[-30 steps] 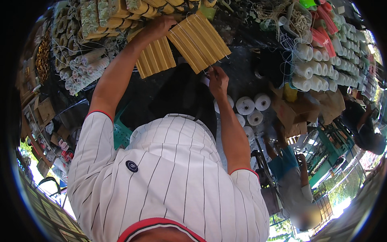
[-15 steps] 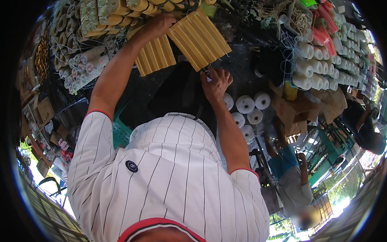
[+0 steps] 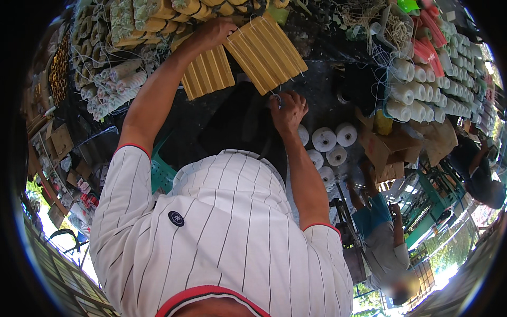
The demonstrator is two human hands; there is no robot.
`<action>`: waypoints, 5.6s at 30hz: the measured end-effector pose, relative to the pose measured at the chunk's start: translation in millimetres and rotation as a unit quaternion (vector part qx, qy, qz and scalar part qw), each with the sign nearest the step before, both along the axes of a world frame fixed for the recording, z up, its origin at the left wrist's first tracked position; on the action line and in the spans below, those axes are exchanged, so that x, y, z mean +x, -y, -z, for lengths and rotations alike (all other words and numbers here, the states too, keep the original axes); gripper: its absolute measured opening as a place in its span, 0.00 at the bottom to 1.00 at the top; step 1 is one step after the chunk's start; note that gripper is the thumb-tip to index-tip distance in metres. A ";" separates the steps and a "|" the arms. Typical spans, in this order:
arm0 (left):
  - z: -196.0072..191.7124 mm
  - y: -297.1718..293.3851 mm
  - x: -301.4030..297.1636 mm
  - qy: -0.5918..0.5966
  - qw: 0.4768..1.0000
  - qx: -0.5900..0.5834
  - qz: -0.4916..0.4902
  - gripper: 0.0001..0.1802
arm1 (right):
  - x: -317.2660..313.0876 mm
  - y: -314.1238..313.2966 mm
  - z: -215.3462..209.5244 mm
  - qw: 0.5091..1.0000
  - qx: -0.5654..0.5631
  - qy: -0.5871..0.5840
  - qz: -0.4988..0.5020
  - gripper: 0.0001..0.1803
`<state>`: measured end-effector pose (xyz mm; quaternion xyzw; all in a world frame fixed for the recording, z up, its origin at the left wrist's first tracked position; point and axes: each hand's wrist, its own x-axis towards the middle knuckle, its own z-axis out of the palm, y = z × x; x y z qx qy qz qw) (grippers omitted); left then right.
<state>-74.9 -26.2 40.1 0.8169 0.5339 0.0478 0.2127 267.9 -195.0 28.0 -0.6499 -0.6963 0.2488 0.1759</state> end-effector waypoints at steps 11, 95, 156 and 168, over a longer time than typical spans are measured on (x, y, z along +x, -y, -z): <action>7.8 15.6 4.5 0.064 0.991 0.104 -0.055 0.20 | -1.7 -22.2 22.4 0.997 -0.047 -0.053 0.020 0.14; -72.7 301.6 24.1 0.705 0.459 -0.146 -0.521 0.21 | -95.0 -26.8 -52.5 0.772 -0.422 -0.472 -0.060 0.39; 8.4 137.8 162.7 0.449 0.697 -0.204 -0.520 0.28 | -58.4 -189.5 -35.4 0.974 -0.093 0.126 -0.165 0.34; -87.7 175.3 105.4 0.528 0.734 -0.147 -0.402 0.35 | -34.8 -102.7 -65.1 0.884 -0.200 -0.422 -0.021 0.39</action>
